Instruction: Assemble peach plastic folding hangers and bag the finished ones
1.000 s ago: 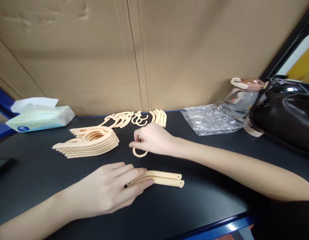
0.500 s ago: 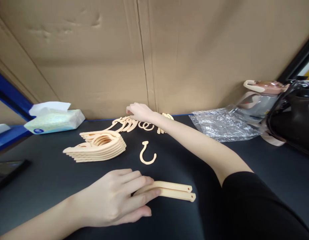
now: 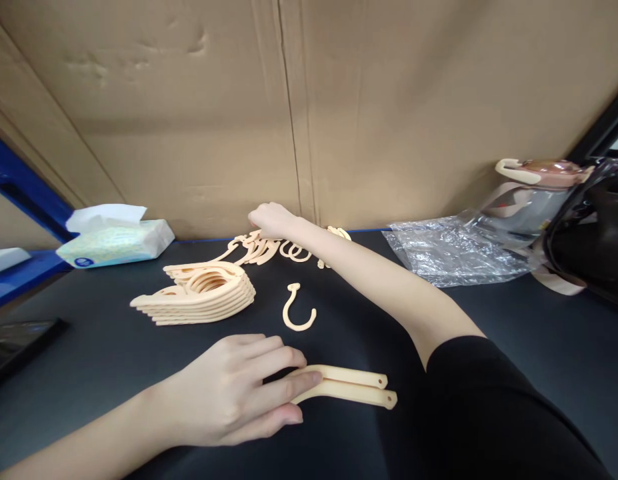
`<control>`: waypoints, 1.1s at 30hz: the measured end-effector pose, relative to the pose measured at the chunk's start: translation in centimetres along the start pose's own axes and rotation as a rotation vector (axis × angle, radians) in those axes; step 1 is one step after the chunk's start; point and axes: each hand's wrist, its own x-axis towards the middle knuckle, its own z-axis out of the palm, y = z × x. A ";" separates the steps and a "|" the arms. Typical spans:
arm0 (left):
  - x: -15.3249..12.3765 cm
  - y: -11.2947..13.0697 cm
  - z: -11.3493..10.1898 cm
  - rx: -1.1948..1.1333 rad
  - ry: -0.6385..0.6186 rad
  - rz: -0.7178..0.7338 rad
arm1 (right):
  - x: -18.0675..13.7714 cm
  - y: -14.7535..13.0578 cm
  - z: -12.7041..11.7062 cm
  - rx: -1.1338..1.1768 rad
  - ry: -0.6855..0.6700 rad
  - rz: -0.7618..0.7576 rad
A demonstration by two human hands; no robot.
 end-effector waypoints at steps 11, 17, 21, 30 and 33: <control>-0.1 0.0 0.4 -0.033 0.009 0.016 | -3.3 0.6 -1.3 0.539 0.142 0.267; 0.1 0.0 0.3 -0.010 0.015 0.020 | -4.9 -0.6 -1.7 0.949 0.162 0.434; 0.2 0.0 0.3 -0.026 0.019 0.014 | -5.2 -0.3 -1.6 1.115 0.149 0.481; 0.2 0.1 0.3 -0.023 0.006 0.003 | -5.2 0.3 -0.4 1.255 0.141 0.493; 0.2 0.1 0.3 -0.006 0.015 0.007 | -5.4 0.2 -0.2 1.282 0.150 0.496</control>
